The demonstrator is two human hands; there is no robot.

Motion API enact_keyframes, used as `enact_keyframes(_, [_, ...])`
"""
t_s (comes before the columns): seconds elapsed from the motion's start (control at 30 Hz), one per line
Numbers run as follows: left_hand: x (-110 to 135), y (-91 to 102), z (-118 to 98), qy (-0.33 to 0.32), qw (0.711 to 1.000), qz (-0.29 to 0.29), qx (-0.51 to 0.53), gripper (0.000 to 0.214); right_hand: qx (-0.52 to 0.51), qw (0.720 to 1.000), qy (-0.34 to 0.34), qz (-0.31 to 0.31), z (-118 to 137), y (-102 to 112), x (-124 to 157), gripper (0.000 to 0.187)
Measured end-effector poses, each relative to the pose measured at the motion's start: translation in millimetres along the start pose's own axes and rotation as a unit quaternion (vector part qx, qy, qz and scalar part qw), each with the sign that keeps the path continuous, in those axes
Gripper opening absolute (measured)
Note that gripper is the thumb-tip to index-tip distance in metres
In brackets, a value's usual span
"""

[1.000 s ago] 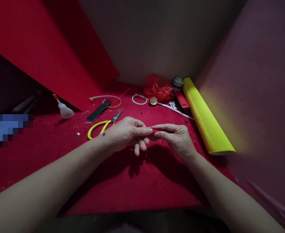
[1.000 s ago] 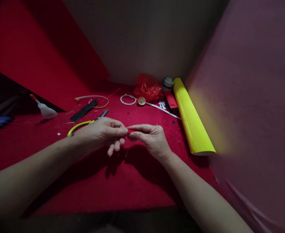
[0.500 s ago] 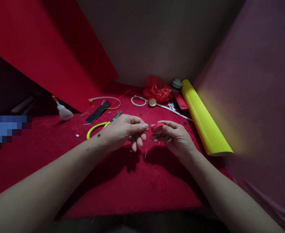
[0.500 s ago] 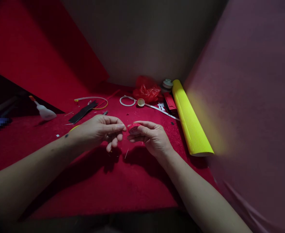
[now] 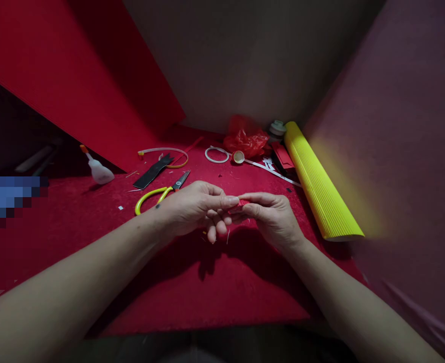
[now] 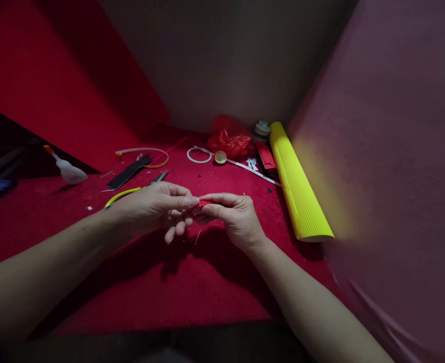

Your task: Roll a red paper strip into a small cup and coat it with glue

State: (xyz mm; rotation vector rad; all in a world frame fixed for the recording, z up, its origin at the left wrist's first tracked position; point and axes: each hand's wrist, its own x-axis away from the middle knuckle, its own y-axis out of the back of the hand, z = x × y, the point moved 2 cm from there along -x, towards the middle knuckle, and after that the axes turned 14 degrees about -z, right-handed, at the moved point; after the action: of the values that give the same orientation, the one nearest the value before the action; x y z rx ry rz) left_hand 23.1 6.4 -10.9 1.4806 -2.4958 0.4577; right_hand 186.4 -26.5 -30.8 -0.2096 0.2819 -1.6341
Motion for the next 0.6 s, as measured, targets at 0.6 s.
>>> enact_keyframes(0.6, [4, -4.6, -11, -0.221, 0.960, -0.137, -0.108, 0.019, -0.083, 0.989, -0.106, -0.053, -1, 2, -9, 0.027])
